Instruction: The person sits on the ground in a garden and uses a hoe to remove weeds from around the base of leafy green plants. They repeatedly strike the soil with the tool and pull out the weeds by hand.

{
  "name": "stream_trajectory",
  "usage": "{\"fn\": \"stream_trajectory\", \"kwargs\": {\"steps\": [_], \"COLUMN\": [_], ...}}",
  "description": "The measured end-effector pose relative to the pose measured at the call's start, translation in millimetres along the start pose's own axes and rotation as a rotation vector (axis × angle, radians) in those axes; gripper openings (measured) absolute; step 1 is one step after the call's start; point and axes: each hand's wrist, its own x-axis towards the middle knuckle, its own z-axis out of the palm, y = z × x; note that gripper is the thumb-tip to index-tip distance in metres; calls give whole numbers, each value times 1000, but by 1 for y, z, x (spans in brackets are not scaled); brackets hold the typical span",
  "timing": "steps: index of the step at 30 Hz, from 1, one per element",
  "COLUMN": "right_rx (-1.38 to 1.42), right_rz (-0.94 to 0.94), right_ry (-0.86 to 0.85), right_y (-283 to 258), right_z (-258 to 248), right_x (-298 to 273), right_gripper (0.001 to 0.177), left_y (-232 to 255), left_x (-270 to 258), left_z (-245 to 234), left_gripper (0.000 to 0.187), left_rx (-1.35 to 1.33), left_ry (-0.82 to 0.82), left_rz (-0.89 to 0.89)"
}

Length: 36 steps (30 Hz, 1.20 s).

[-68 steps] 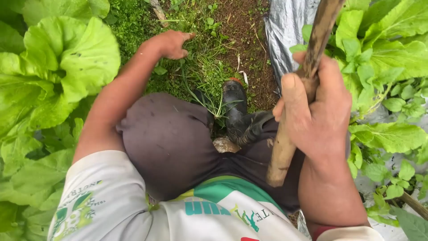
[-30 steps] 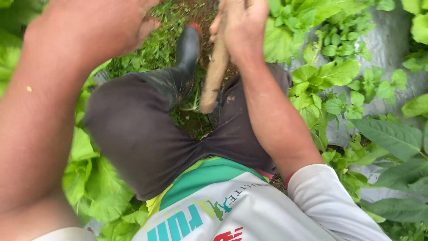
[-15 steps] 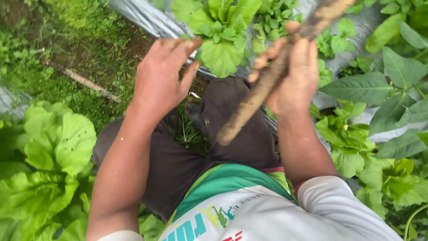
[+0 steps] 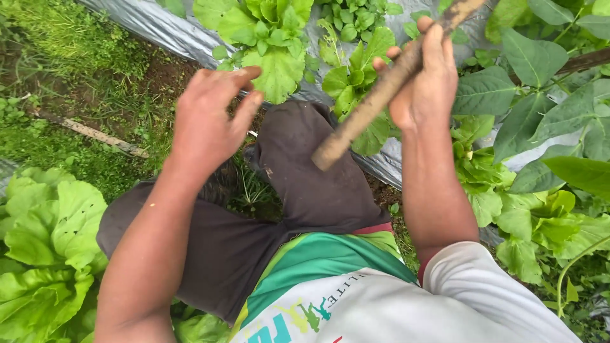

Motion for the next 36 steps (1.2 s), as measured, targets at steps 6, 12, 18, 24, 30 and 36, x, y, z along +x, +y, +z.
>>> {"fn": "stream_trajectory", "kwargs": {"steps": [6,12,18,24,30,36], "right_rx": [169,53,-1208,-2273,-2098,-1891], "right_rz": [-6,-134,-459,-355,-562,-589], "right_ry": [-108,-310,-293,-836,-720,-766], "right_y": [20,30,50,95,96,96], "right_z": [35,39,2,-22,-94,-142], "right_x": [20,48,58,52,74,85], "right_gripper": [42,31,40,78,39,63], "left_y": [44,22,-12,4,26,17], "left_x": [45,63,69,76,91,107], "left_z": [16,58,71,84,97,156], "left_gripper": [64,49,42,44,40,41], "left_rx": [-30,-52,-177,-198,-304,-478], "left_ry": [-412,-423,-268,-246,-160,-264], "left_rz": [-280,-276,-239,-260,-179,-265]}}
